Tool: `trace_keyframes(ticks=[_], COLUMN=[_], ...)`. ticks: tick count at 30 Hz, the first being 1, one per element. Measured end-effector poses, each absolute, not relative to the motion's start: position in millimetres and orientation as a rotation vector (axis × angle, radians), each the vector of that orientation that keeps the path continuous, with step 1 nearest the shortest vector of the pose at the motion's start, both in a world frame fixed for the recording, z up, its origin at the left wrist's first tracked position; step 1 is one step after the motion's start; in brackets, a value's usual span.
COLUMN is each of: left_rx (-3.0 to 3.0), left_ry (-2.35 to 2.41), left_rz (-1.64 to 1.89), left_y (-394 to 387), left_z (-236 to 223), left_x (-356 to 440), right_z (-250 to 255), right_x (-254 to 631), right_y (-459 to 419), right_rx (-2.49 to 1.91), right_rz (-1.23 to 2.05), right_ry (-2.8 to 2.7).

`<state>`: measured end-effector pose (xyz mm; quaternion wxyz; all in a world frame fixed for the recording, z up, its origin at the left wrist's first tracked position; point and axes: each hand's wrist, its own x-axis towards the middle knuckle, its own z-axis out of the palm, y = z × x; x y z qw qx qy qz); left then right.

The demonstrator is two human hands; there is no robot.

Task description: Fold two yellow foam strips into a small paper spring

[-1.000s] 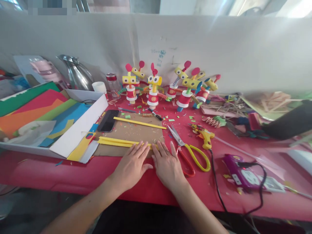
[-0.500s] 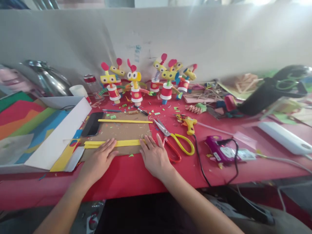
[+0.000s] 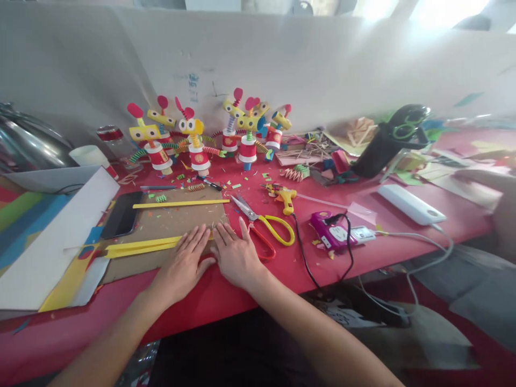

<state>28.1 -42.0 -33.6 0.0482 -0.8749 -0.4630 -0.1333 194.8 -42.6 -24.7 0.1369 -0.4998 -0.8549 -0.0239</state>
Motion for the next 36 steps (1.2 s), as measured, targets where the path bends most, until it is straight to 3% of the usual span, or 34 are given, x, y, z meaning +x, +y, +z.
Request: trace_keyframes(ticks=[9,15,24,36], left_rx=[-2.542,-2.496,-2.736,-2.974], left_ry=[-1.570,-1.675,-1.939,-2.284], left_rz=[-0.433,-0.340,-0.442,-0.477], left_y=[-49,-42,15,26], left_z=[-33,-12,-3,4], left_x=[23,21,19,-12], right_z=[-6,5,25,-12], right_x=[218,198,177,174], right_y=[-30,8,36,48], right_rx=[-1.612,-1.552,-1.666,-1.247], right_rz=[-0.198,0.228,0.417,1.182], right_ry=[-2.360,-2.474,-2.677,-2.094])
